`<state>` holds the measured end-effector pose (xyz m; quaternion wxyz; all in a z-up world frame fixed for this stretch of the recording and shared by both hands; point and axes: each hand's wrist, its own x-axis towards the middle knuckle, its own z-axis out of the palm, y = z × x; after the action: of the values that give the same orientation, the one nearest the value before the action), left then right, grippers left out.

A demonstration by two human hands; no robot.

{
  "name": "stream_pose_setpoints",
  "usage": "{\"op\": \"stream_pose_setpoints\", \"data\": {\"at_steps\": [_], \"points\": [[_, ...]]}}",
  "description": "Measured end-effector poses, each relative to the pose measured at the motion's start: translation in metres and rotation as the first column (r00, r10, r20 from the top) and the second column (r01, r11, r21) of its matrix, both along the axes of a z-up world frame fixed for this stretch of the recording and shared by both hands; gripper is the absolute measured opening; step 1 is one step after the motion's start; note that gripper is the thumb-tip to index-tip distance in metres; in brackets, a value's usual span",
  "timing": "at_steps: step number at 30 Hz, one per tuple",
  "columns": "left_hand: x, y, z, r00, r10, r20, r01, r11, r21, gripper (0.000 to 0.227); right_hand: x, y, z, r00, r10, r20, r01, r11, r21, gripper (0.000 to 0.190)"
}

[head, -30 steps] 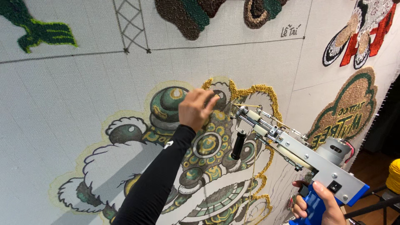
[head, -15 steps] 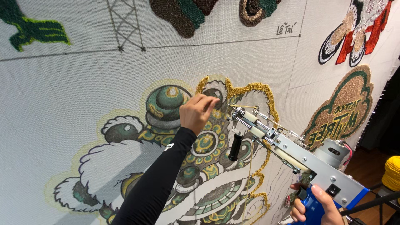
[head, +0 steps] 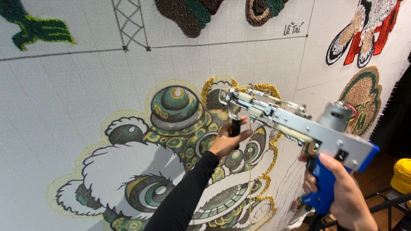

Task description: The person uses a tufting gun to apply gold yarn to a canvas following a lion head design, occasionally pausing to adjust the yarn by hand.

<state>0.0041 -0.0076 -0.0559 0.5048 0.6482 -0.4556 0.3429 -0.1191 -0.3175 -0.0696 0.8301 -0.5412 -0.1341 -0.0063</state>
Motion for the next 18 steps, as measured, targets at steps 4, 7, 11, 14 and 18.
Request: {"op": "stream_pose_setpoints", "data": {"at_steps": [4,7,11,14,18], "points": [[-0.005,-0.009,0.014,0.707,-0.072,-0.703,-0.124,0.967,-0.223,0.043,-0.006,0.02,0.043,0.997,-0.059,0.043,0.063,0.995,-0.083,0.05],[-0.012,-0.005,0.024,0.704,-0.112,-0.701,-0.101,0.962,-0.255,0.031,-0.012,0.026,0.056,0.997,-0.064,0.047,0.069,0.993,-0.101,0.048],[-0.01,-0.002,0.026,0.73,-0.063,-0.681,-0.145,0.959,-0.245,0.027,-0.013,0.03,0.062,0.998,-0.039,0.054,0.045,0.993,-0.11,0.05],[-0.002,0.001,0.02,0.755,-0.044,-0.654,-0.149,0.96,-0.237,0.025,-0.012,0.032,0.063,0.998,-0.043,0.05,0.049,0.992,-0.117,0.05],[0.004,0.002,0.015,0.775,-0.026,-0.631,-0.16,0.959,-0.236,0.024,-0.013,0.035,0.066,0.996,-0.063,0.06,0.071,0.989,-0.126,0.05]]}}
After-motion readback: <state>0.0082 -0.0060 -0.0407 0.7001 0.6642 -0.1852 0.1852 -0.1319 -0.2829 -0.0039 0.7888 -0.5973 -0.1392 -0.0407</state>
